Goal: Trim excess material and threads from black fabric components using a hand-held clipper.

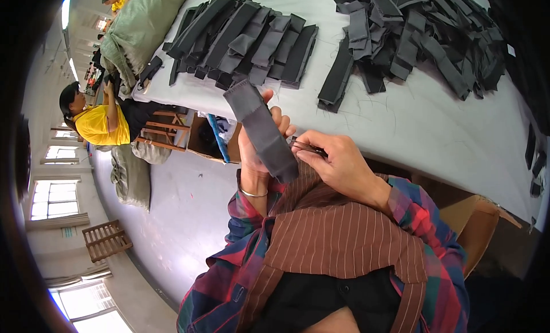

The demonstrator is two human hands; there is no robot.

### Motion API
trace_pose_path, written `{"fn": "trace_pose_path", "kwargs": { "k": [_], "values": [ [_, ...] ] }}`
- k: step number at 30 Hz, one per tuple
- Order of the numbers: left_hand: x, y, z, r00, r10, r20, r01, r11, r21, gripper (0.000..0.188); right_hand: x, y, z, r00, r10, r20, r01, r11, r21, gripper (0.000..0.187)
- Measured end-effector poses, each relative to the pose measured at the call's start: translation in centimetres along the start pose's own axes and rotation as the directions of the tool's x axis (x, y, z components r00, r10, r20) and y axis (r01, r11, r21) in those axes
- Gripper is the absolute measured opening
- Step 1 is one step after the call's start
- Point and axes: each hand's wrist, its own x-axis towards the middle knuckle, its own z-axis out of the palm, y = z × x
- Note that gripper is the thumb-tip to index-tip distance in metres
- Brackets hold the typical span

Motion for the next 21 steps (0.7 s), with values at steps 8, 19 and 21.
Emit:
{"fn": "trace_pose_path", "kwargs": {
  "k": [8,19,21],
  "values": [
    [0.8,1.1,-0.2,0.971,0.046,-0.234,0.020,0.962,0.272,0.043,-0.4,1.5,-3.6,0.977,0.113,-0.179,-0.114,0.993,0.003,0.026],
    [8.1,13.2,3.3,0.779,0.580,0.237,-0.180,-0.156,0.971,0.060,-4.4,8.5,-9.9,0.818,0.238,-0.524,-0.260,0.965,0.031,0.027],
    [11.6,17.0,4.1,0.615,0.621,0.485,-0.097,-0.552,0.829,0.053,-4.9,8.8,-10.2,0.806,0.241,-0.541,-0.286,0.958,0.000,0.023]
  ]
}}
